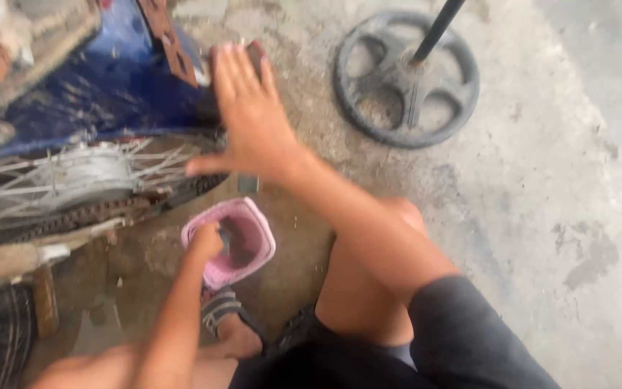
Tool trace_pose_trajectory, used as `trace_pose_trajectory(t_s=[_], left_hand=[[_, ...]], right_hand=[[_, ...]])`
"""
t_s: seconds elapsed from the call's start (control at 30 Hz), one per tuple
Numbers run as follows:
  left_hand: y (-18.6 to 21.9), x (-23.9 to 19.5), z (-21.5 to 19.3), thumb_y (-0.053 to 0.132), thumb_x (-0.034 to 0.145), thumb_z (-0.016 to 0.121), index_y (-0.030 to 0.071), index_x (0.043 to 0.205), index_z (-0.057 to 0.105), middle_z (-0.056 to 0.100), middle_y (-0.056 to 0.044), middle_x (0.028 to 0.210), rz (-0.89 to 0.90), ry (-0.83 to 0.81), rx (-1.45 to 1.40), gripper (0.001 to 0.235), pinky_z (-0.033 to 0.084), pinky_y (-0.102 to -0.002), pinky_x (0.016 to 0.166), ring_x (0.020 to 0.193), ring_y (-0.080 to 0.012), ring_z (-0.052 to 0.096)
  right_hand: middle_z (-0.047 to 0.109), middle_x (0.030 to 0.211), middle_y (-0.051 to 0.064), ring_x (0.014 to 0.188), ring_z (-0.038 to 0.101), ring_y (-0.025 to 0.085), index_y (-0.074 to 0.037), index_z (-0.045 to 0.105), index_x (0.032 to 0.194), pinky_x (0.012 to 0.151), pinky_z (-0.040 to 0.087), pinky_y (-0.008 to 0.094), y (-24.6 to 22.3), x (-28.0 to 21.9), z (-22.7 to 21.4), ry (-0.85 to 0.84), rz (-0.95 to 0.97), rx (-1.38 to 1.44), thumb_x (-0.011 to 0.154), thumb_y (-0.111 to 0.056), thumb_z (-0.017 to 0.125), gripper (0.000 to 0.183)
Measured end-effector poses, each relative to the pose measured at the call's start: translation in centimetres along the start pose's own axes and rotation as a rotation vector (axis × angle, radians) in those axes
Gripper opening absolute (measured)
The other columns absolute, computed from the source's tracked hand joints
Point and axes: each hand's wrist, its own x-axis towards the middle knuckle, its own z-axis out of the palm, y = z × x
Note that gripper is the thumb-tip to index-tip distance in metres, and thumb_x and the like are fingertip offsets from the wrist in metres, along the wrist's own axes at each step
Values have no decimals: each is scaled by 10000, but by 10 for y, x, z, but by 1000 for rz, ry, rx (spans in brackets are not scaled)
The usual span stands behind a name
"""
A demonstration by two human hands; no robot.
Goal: Wet sanding a motorcycle panel using sandpaper and a bucket of water to prepare the surface.
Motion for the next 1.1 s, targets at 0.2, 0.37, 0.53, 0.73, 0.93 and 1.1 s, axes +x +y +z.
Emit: trace_pose_trajectory(t_s=[0.2, 0.37, 0.53, 0.73, 0.93, 1.1], left_hand=[[31, -5, 50, 130, 830, 746, 73, 1229, 618, 699, -190, 1223, -313, -284, 140, 424, 564, -449, 917, 1136, -374, 685], [11, -9, 59, 162, 873, 625, 81, 1325, 633, 693, -143, 1312, -384, -250, 152, 459, 531, -375, 1020, 1229, -342, 657], [37, -11, 46, 85, 971, 478, 21, 1192, 676, 682, -236, 973, -655, -137, -705, 304, 621, -421, 530, 668, -337, 701], [30, -6, 41, 125, 969, 411, 203, 1020, 699, 585, -53, 1266, -775, 8, -1066, 302, 523, -294, 546, 1044, -315, 551], [43, -17, -27, -41, 895, 361, 75, 1002, 588, 454, -102, 684, -690, 136, -1520, 276, 276, -280, 353, 470, -159, 421], [187, -151, -275, 8, 1075, 446, -122, 1307, 571, 610, -210, 1005, -422, -28, -1302, 294, 446, -189, 491, 618, -109, 502]], right_hand=[[158, 1700, 271, 1595, 119, 435, 94, 99, 1597, 1286, 102, 618, 17, 14, 26, -25, 48, 15, 693, -1056, 874, 1655], [136, 1759, 198, 1658, 95, 365, 35, 5, 1638, 1353, 78, 589, 3, -2, 34, 62, 10, 120, 697, -1099, 698, 1629], [27, 1752, 217, 1648, 18, 388, 52, -48, 1627, 1346, 6, 606, 3, -7, -1, -24, -21, 189, 687, -1062, 555, 1578], [39, 1738, 216, 1617, 14, 347, 45, -23, 1615, 1307, -43, 552, 11, 4, -2, -123, 55, 231, 700, -1009, 626, 1539], [147, 1713, 236, 1593, 119, 396, 65, 82, 1608, 1287, 58, 588, 28, 17, 17, -97, 23, 6, 702, -1037, 819, 1605], [97, 1733, 210, 1608, 70, 382, 47, -14, 1614, 1288, 73, 581, 36, 17, 38, -104, 4, 68, 668, -836, 1011, 1651]])
